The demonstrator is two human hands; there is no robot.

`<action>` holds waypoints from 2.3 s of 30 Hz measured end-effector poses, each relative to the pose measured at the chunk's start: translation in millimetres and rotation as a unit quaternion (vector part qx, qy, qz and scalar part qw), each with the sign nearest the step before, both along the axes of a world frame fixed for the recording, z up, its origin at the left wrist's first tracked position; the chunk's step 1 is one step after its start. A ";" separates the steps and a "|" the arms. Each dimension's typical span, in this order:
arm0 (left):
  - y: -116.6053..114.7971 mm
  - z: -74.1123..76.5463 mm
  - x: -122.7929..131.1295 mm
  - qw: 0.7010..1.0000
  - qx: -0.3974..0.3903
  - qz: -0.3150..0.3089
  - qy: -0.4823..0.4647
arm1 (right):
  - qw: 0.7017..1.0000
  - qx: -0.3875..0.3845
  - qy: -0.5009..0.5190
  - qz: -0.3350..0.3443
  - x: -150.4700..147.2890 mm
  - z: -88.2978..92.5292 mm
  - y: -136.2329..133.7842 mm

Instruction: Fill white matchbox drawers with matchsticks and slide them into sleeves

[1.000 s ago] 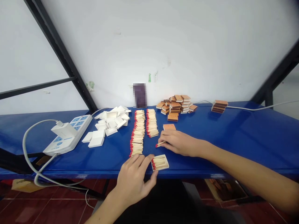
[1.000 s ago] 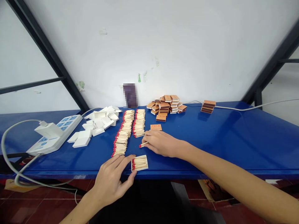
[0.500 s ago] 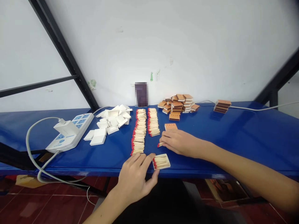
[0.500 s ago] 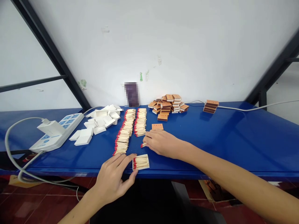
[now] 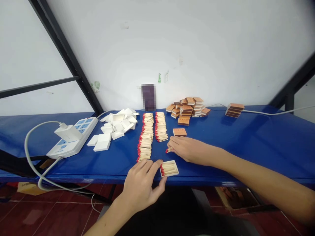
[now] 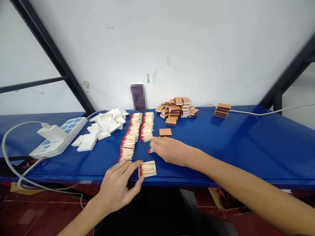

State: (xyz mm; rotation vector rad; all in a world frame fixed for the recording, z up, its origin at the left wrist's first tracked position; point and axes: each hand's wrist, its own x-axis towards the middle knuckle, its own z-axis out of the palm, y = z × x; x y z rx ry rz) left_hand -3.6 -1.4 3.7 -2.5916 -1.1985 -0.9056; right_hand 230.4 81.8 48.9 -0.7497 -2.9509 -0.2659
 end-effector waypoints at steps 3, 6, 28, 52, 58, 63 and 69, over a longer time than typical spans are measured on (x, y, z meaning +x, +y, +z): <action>0.6 -1.0 -0.1 1.000 0.001 0.001 0.005 | 1.000 -0.023 0.017 0.000 1.4 -1.7 0.7; 1.1 -2.2 -0.7 1.000 -0.001 0.001 0.009 | 0.999 -0.046 0.026 -0.002 2.7 -2.9 1.5; 0.6 1.5 0.0 1.000 0.005 -0.001 0.002 | 0.966 -0.236 0.082 -0.072 -1.8 17.3 4.3; -0.4 -0.5 -0.1 1.000 -0.010 0.002 0.007 | 0.984 -0.122 -0.118 -0.044 -15.1 31.4 11.8; -0.5 1.1 0.2 1.000 -0.004 0.001 0.008 | 0.983 -0.172 -0.056 -0.006 -7.0 39.8 9.0; -1.0 0.8 0.2 1.000 -0.004 0.004 0.008 | 0.964 -0.263 -0.014 -0.026 -9.0 56.2 -4.7; -1.4 1.4 -0.2 1.000 -0.006 0.003 0.010 | 0.954 -0.300 -0.013 -0.007 -12.2 58.2 -23.8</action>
